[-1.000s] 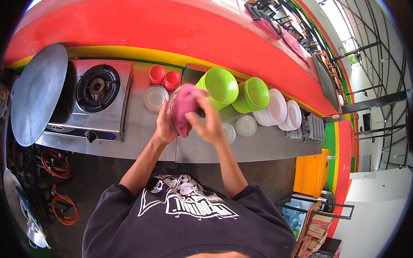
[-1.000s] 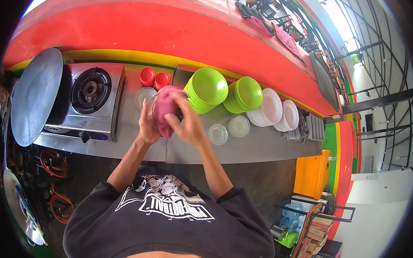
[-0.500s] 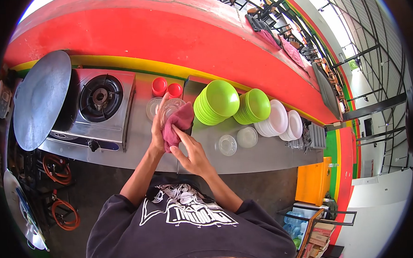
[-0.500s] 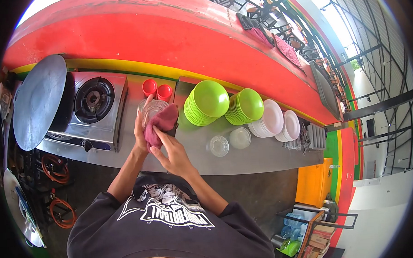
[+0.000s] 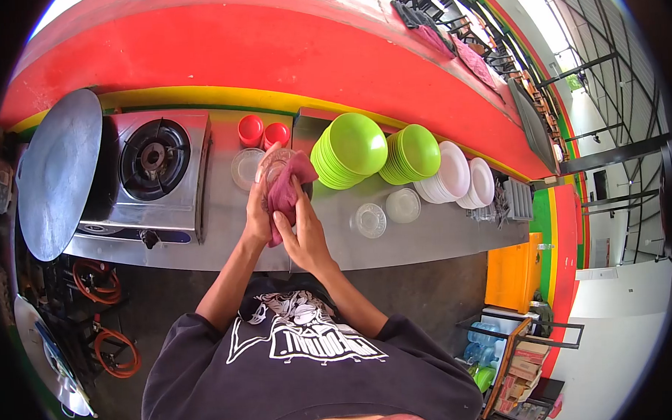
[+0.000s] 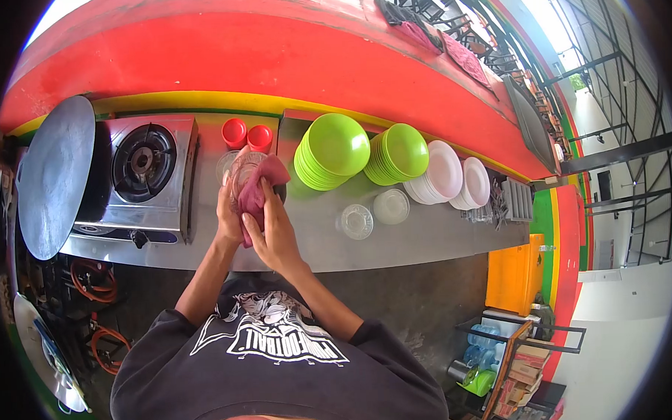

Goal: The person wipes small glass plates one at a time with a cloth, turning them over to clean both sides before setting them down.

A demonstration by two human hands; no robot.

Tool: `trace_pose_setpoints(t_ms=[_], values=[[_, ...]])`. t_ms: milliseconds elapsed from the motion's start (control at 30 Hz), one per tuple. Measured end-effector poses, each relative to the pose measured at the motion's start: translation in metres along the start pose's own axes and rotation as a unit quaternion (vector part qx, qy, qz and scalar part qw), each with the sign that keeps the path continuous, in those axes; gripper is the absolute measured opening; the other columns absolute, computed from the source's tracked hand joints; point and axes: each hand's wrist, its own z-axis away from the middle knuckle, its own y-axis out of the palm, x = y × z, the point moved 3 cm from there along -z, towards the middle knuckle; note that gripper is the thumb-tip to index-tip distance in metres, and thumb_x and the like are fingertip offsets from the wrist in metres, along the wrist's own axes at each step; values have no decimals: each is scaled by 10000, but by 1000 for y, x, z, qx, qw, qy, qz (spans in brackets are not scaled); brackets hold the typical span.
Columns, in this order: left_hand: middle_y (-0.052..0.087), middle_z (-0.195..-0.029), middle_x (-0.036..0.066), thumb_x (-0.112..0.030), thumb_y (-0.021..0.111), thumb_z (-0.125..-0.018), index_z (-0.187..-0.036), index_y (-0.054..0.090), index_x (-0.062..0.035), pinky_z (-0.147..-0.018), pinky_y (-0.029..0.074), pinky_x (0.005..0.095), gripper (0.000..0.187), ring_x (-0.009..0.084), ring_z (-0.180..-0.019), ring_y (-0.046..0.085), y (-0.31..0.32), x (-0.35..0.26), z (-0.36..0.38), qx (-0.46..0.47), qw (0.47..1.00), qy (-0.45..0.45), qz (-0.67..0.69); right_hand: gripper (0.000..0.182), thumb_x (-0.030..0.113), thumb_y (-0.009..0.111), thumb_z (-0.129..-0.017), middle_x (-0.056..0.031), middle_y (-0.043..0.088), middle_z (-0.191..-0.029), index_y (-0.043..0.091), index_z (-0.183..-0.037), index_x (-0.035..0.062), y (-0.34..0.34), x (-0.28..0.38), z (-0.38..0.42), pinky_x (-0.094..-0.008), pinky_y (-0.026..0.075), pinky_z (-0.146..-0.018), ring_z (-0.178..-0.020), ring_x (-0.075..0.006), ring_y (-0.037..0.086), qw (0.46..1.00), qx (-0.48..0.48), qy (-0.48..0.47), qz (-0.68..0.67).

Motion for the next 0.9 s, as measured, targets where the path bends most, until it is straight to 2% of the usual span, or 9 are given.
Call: trace_pose_setpoints(t_ms=[100, 133, 233, 267, 367, 400, 633, 767, 900], values=[[495, -1408, 178, -462, 419, -977, -1547, 244, -75, -1109, 412, 411, 711, 289, -1277, 527, -6, -7, -4, -12, 1000, 11, 7, 656, 223, 583, -978, -313, 429, -1442, 290, -1490, -64, -1, 13, 13, -434, 373, -1101, -1351, -419, 444, 997, 16, 28, -68], [496, -1405, 180, -460, 421, -976, -1547, 241, -72, -1108, 413, 412, 713, 292, -1279, 526, -4, -11, -4, -15, 1000, 14, 19, 591, 192, 571, -988, -276, 470, -1424, 334, -1468, -60, 0, 13, 16, -404, 396, -1080, -1315, -354, 501, 998, 9, 1, -62], [496, -1406, 194, -469, 423, -972, -1550, 238, -83, -1107, 409, 450, 719, 329, -1286, 518, 2, -17, -7, -12, 998, 17, 66, 538, 169, 561, -995, -241, 502, -1400, 372, -1441, -63, 4, 3, 27, -387, 406, -1068, -1283, -276, 524, 982, 29, 37, -182], [495, -1407, 200, -474, 422, -970, -1551, 238, -90, -1107, 406, 469, 721, 347, -1289, 515, 3, -18, -9, -7, 996, 17, 83, 491, 142, 535, -1005, -201, 494, -1402, 384, -1423, -67, 11, -11, 36, -373, 385, -1080, -1287, -225, 493, 956, -6, 54, -288], [492, -1411, 216, -473, 427, -965, -1550, 246, -104, -1104, 400, 510, 715, 385, -1290, 513, 3, -21, -13, 9, 994, 17, 110, 448, 134, 478, -1025, -156, 497, -1386, 391, -1417, -63, 7, -25, 47, -340, 369, -1076, -1264, -199, 492, 943, -158, 22, -294], [491, -1411, 218, -461, 435, -965, -1547, 249, -99, -1103, 403, 507, 711, 383, -1289, 516, 2, -23, -12, 11, 993, 12, 114, 438, 131, 451, -1029, -155, 490, -1384, 384, -1415, -64, 2, -27, 48, -340, 362, -1080, -1261, -208, 489, 938, -187, 49, -288], [513, -1368, 160, -362, 497, -981, -1477, 347, -34, -1063, 460, 459, 613, 300, -1260, 544, -16, -10, 3, -39, 995, -83, 29, 450, 136, 457, -1022, -161, 454, -1431, 381, -1418, -63, -20, -35, 24, -344, 364, -1078, -1295, -223, 463, 904, -267, -28, -332], [531, -1339, 202, -259, 470, -1038, -1444, 366, 18, -1029, 491, 466, 502, 316, -1241, 561, -7, -2, 9, 13, 992, -122, -11, 503, 108, 530, -993, -163, 434, -1456, 379, -1448, -43, -36, -3, 7, -363, 339, -1114, -1328, -235, 435, 953, -200, 5, -226], [580, -1277, 135, -254, 464, -1058, -1379, 466, 24, -978, 496, 346, 425, 213, -1184, 582, -12, -10, 10, 25, 980, -135, -145, 552, 105, 622, -955, -158, 466, -1440, 402, -1441, -38, -45, 0, -2, -363, 375, -1091, -1309, -229, 463, 965, -190, 24, -179]])
